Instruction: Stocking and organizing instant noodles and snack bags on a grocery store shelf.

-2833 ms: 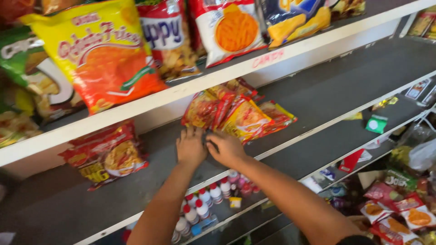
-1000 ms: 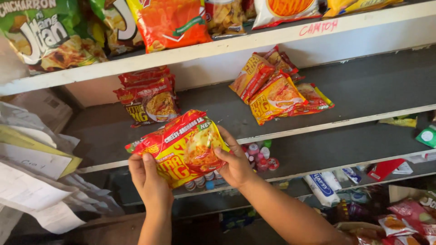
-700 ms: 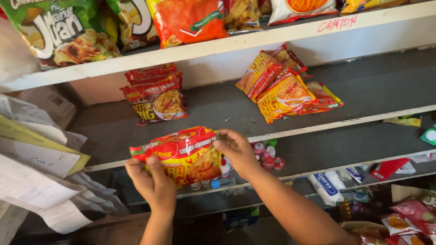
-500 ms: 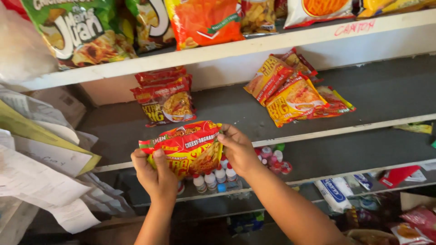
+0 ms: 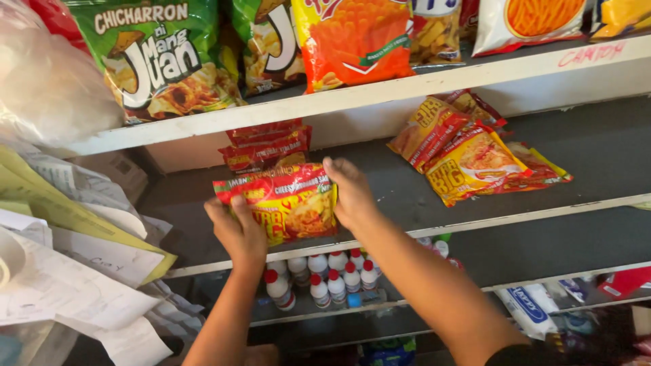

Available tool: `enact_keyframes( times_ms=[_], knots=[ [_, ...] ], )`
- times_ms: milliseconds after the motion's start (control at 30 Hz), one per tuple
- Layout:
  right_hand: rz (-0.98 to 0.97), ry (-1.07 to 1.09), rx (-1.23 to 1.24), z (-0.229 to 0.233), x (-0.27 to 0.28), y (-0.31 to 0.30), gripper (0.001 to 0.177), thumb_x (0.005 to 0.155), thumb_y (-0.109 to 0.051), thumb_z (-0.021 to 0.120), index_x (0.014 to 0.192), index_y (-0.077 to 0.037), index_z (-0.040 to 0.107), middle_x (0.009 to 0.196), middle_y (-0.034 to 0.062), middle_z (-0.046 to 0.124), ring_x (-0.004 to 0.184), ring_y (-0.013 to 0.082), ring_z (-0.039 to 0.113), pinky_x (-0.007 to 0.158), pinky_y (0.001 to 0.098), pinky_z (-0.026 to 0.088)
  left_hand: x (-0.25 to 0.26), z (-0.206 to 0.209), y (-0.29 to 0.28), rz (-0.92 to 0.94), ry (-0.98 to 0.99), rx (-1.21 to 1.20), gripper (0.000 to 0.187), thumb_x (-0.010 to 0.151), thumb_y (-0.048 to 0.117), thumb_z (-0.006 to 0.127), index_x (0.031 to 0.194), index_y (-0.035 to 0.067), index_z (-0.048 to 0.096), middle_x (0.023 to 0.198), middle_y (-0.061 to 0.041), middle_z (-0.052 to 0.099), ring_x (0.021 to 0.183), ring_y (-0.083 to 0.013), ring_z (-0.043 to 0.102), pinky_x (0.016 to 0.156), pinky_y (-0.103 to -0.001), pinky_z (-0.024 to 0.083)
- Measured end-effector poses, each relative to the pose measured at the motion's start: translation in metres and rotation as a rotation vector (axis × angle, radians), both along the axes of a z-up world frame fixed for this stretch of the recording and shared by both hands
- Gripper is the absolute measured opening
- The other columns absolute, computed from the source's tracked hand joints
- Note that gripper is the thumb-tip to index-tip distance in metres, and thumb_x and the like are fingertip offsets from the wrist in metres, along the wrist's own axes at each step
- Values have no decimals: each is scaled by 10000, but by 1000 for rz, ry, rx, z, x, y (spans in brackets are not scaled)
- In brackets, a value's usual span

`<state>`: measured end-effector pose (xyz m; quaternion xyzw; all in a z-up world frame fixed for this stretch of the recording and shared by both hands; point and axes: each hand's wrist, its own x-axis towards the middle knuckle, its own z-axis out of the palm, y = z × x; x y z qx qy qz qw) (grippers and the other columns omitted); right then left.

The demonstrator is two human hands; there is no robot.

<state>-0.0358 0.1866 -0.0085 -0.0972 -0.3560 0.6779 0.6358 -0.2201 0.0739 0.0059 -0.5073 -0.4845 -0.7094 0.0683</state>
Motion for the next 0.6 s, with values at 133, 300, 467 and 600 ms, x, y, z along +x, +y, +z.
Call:
enact_keyframes(
  times_ms=[133, 300, 467, 600],
  knots=[
    [-40, -69, 67, 4, -23, 49, 231, 966, -211, 767, 880, -70, 606, 844, 16, 678, 773, 130, 618, 734, 328, 523, -41, -12, 54, 47, -47, -7, 313, 1132, 301, 483, 1138, -12, 464, 957, -175, 599, 855, -260, 575, 795, -411, 485],
    [-896, -837, 486, 21, -51, 57, 328, 991, -291, 726, 888, -23, 568, 738, 102, 600, 642, 240, 530, 638, 375, 479, -65, -30, 97, 47, -211, -17, 430, 1138, 412, 387, 1143, 0, 508, 1000, -205, 633, 880, -318, 609, 834, -440, 478],
    [-1111, -869, 687, 25, -69, 61, 251, 1014, -270, 675, 947, -50, 574, 867, 169, 612, 715, 333, 611, 640, 431, 481, -81, -36, 127, 121, -409, -190, 535, 1089, 496, 331, 1210, 20, 542, 1107, -232, 657, 979, -384, 637, 883, -478, 469],
    [-1251, -998, 800, 19, -73, 74, 204, 1042, -290, 620, 1021, -93, 574, 929, 173, 672, 763, 390, 655, 638, 479, 492, -86, -37, 141, 207, -454, -334, 618, 1062, 552, 288, 1306, 53, 561, 1198, -236, 671, 1074, -425, 647, 920, -501, 461]
  ],
)
